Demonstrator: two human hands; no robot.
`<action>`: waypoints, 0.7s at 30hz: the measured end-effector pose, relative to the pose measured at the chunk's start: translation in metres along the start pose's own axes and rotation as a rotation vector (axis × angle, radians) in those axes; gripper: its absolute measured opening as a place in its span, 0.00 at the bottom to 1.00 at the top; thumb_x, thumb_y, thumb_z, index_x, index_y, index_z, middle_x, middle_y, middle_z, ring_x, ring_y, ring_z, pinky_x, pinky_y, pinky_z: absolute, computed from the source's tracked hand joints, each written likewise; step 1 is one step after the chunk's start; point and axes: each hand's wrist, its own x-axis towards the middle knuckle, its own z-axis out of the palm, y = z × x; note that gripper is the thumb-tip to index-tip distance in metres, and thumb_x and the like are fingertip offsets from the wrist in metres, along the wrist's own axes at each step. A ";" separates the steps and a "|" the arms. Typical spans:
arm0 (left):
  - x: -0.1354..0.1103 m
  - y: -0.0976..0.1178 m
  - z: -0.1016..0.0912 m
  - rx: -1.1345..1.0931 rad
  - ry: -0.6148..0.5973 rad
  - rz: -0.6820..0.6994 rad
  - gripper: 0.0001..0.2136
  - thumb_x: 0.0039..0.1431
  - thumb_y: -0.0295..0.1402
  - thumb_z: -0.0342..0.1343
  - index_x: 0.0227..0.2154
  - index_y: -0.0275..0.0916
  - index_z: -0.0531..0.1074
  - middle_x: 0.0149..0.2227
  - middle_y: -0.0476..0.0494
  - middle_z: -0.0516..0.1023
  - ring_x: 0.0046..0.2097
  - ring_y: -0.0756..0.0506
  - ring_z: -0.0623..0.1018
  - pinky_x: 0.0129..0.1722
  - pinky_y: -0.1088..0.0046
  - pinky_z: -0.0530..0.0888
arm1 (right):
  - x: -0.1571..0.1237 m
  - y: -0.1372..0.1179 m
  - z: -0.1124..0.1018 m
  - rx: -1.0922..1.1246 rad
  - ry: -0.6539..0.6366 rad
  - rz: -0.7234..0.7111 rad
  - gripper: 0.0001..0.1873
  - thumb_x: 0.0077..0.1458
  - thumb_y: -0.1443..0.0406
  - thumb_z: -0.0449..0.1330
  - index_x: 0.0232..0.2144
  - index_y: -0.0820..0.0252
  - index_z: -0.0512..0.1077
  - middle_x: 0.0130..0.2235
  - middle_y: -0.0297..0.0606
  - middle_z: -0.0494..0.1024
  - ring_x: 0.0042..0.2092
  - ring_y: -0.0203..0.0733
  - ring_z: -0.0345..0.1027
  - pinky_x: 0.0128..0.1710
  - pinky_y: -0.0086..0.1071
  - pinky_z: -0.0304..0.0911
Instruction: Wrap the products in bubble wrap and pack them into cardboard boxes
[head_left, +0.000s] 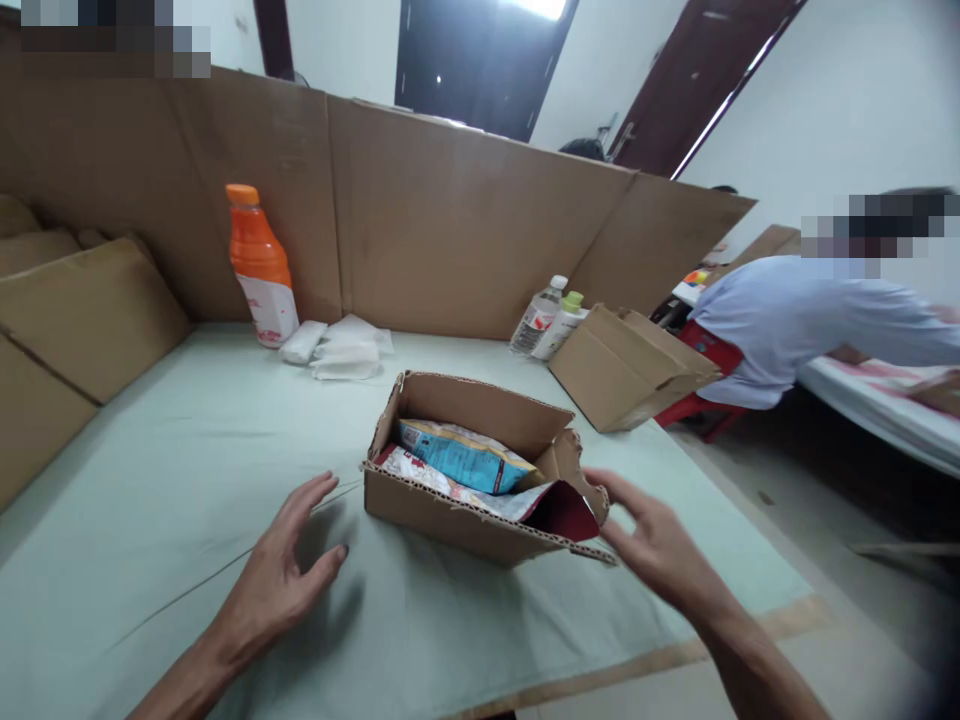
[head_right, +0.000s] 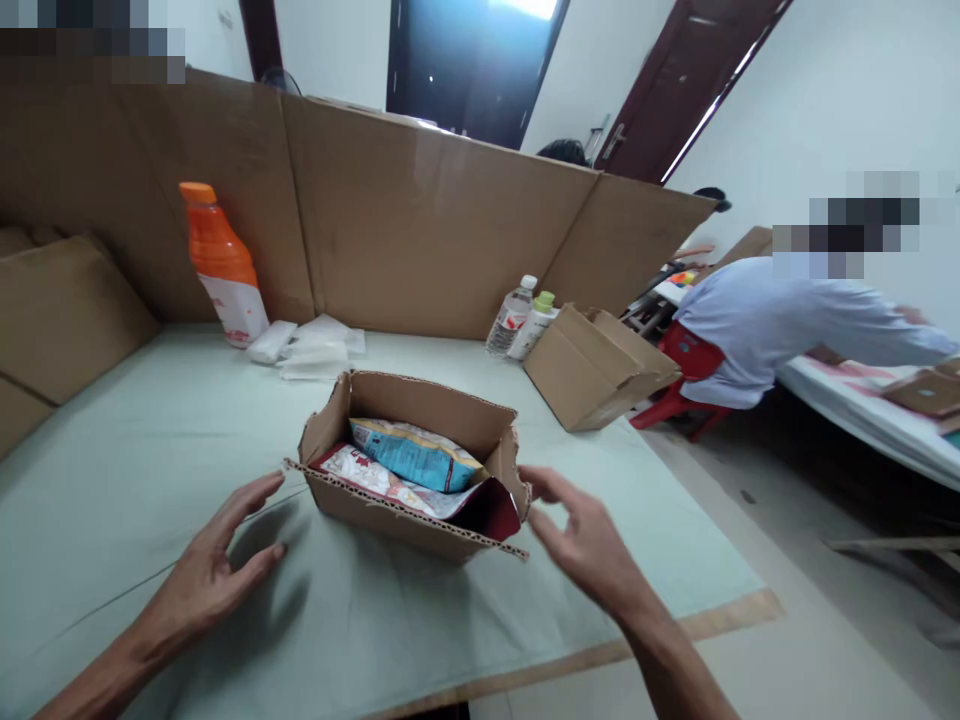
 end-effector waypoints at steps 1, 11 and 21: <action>0.007 0.004 0.007 -0.051 -0.026 -0.028 0.29 0.59 0.43 0.57 0.63 0.44 0.66 0.65 0.35 0.71 0.63 0.35 0.74 0.62 0.50 0.72 | -0.010 0.007 0.009 0.003 -0.126 0.039 0.23 0.54 0.50 0.63 0.45 0.57 0.80 0.44 0.45 0.85 0.44 0.54 0.79 0.46 0.44 0.75; 0.046 0.010 0.041 -0.335 0.050 -0.287 0.26 0.49 0.47 0.62 0.47 0.36 0.72 0.48 0.33 0.81 0.51 0.35 0.81 0.52 0.59 0.77 | 0.011 -0.006 0.095 0.307 -0.198 0.012 0.21 0.57 0.49 0.62 0.45 0.57 0.78 0.45 0.45 0.83 0.46 0.58 0.76 0.48 0.50 0.73; 0.048 -0.030 -0.026 -0.315 0.339 -0.467 0.31 0.42 0.51 0.67 0.47 0.38 0.73 0.45 0.36 0.83 0.48 0.34 0.81 0.44 0.63 0.79 | 0.112 -0.020 0.149 0.378 -0.436 -0.244 0.24 0.56 0.66 0.58 0.55 0.58 0.75 0.51 0.43 0.81 0.48 0.48 0.76 0.49 0.43 0.72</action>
